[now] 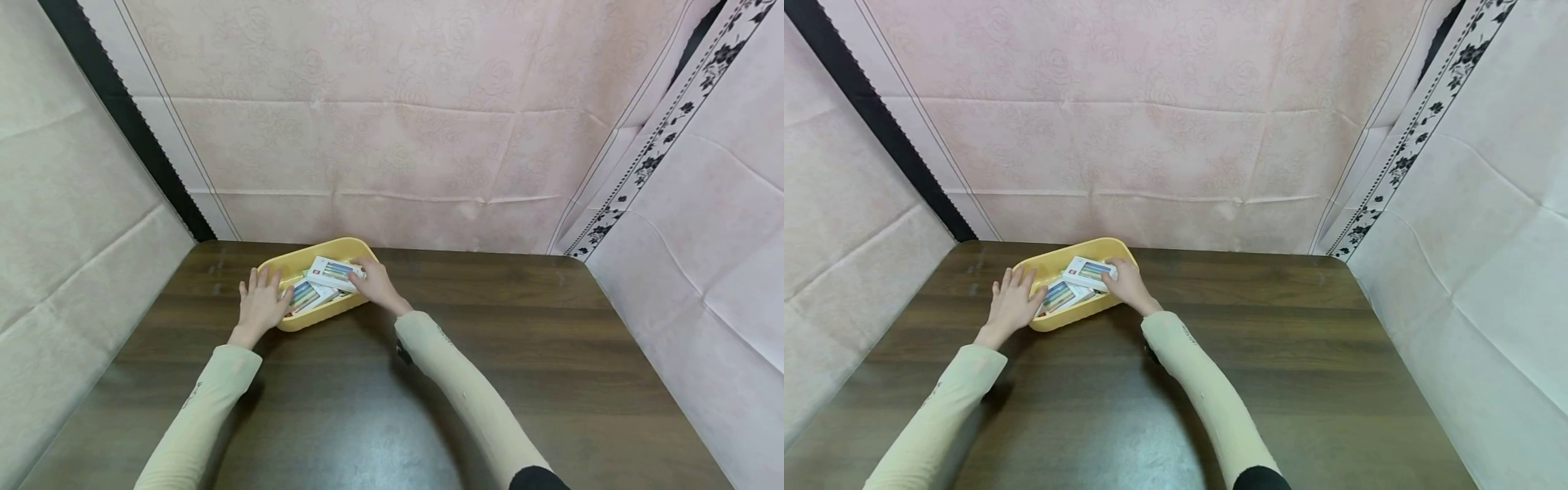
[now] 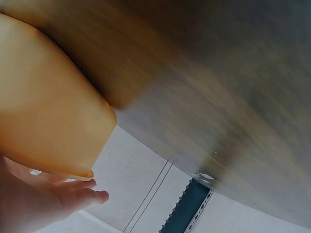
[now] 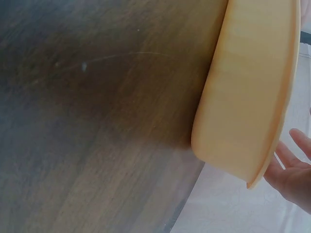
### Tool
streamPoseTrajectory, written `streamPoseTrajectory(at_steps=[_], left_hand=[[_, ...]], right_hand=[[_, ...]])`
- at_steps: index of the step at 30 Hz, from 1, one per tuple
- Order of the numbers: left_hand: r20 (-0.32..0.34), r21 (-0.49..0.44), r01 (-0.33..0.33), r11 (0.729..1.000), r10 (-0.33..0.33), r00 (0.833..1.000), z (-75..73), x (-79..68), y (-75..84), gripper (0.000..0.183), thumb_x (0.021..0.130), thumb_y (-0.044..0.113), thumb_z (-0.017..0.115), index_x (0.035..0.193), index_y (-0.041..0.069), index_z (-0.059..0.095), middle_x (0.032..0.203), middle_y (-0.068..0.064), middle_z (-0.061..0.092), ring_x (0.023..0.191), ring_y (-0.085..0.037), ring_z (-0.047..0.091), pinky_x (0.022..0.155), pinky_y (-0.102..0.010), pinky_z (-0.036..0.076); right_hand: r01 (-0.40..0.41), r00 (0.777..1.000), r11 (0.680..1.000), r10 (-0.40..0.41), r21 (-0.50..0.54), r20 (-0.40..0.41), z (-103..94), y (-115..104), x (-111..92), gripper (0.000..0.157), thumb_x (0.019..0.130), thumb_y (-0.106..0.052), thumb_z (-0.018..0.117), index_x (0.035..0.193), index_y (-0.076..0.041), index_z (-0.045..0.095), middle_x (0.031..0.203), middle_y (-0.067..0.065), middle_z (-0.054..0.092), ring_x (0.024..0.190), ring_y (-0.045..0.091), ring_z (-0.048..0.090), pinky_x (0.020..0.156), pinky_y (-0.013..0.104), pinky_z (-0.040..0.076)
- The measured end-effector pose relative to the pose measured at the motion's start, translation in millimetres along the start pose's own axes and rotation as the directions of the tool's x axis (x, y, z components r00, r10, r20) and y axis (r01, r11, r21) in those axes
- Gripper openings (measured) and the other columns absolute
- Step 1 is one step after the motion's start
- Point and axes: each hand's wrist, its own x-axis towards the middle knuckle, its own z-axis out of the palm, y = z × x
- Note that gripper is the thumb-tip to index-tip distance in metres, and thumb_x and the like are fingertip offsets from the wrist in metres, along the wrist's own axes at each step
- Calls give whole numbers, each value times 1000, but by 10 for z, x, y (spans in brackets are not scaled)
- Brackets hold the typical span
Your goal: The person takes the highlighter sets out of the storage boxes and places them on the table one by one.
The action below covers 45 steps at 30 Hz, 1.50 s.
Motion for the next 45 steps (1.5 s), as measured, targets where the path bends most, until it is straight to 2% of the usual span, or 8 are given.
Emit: streamPoseTrajectory(at_steps=[5, 14, 22, 31, 34, 40, 43, 45], left_hand=[[33, -12, 8, 1000, -8, 999, -4, 5, -9, 59, 94, 38, 34, 138, 0, 27, 145, -28, 11, 133, -48, -1, 100, -68, 4], [67, -23, 17, 1000, -15, 998, -1, 12, -18, 59, 94, 37, 35, 139, 1, 25, 146, -29, 5, 134, -47, -6, 100, -68, 0], [72, -22, 21, 1000, -20, 997, 4, -1, -15, 59, 94, 39, 34, 139, 1, 25, 146, -29, 4, 134, -46, -7, 100, -68, 1], [80, -29, 21, 999, -18, 997, 2, 5, -14, 59, 94, 38, 34, 139, 1, 25, 146, -28, 3, 134, -46, -9, 100, -68, 0], [79, -34, 21, 999, -18, 997, 10, 15, -15, 59, 94, 39, 33, 139, 1, 24, 147, -28, 3, 134, -45, -9, 100, -68, -1], [57, -61, 17, 998, -14, 998, -3, -12, 5, 64, 93, 47, 28, 139, 2, 26, 147, -26, 5, 135, -43, -10, 100, -67, -2], [52, -65, 17, 998, -14, 999, -14, -28, 14, 64, 93, 47, 28, 138, 2, 27, 147, -26, 6, 135, -44, -9, 100, -68, -1], [53, -60, 19, 998, -16, 998, -13, -25, 17, 61, 93, 44, 30, 138, 2, 27, 146, -27, 7, 135, -44, -8, 100, -68, -1]], right_hand=[[-40, 999, 999, 39, 31, 24, -17, -20, 10, 35, 90, -21, 50, 120, -3, 54, 121, 12, 57, 110, 24, 54, 92, 36, 44], [-15, 999, 995, 11, 94, 39, 2, -63, 18, 36, 89, -18, 51, 119, 2, 54, 119, 16, 57, 107, 28, 55, 89, 35, 46], [-8, 999, 999, 6, 50, 49, 66, -71, 56, 37, 89, -21, 51, 118, 2, 55, 118, 15, 59, 104, 26, 57, 87, 33, 46], [-162, 985, 979, 154, 125, 71, 25, -77, 122, 35, 91, -21, 48, 120, -1, 54, 120, 14, 57, 110, 25, 55, 91, 34, 45], [-271, 960, 947, 253, 174, 122, 9, -54, 172, 36, 92, -27, 47, 121, -7, 53, 122, 9, 57, 110, 21, 55, 88, 32, 47], [-426, 903, 842, 376, 330, 208, 10, 56, 277, 40, 90, -39, 46, 120, -14, 54, 114, 4, 58, 82, 17, 58, 66, 27, 51], [-471, 882, 784, 406, 405, 239, -28, 38, 272, 41, 91, -35, 44, 124, -12, 51, 121, 6, 54, 93, 20, 59, 74, 29, 52], [-522, 853, 738, 443, 428, 277, -83, -24, 251, 41, 93, -29, 42, 128, -10, 46, 129, 9, 47, 106, 27, 54, 83, 36, 50]])
